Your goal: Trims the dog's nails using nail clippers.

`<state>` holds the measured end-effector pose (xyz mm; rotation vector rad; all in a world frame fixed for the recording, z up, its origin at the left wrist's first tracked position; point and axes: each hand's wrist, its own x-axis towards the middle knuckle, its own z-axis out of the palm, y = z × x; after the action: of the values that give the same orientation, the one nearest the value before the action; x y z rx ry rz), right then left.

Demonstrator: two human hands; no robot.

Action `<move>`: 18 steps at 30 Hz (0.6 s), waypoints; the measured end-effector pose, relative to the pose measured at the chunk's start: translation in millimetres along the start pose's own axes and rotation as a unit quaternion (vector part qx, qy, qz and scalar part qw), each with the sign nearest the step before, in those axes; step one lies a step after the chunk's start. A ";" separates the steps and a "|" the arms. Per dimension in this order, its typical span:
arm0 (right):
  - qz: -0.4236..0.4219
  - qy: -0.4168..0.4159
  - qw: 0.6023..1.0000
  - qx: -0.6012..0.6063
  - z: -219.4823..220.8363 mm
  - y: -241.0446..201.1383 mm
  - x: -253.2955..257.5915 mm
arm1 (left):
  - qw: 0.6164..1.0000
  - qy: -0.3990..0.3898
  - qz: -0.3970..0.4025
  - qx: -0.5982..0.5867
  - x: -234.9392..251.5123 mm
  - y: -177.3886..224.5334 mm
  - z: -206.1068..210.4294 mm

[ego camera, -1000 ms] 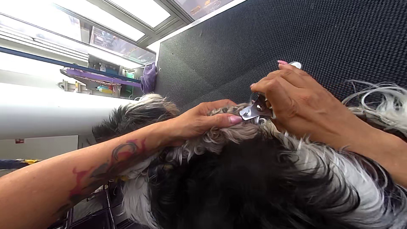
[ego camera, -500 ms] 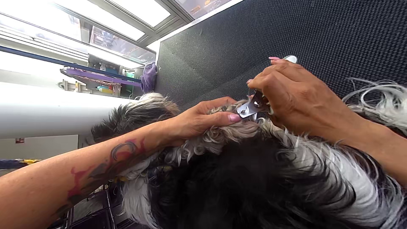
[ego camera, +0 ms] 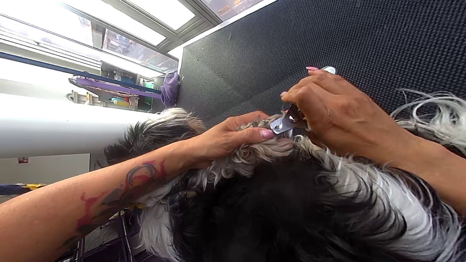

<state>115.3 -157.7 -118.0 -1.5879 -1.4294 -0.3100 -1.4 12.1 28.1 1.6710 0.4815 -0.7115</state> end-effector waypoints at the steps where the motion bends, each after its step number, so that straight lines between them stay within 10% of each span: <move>1: 0.001 -0.001 1.000 0.001 0.1 0.0 -0.1 | 1.000 0.001 -0.002 0.001 0.0 0.1 0.0; 18: 0.066 0.010 0.998 -0.016 -4.9 0.7 4.6 | 1.000 -0.022 -0.007 -0.012 -0.1 1.4 -5.3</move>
<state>119.2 -158.5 -112.5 -1.6921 -1.3039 -0.2724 0.5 16.9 29.8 1.6280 0.4693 -0.7492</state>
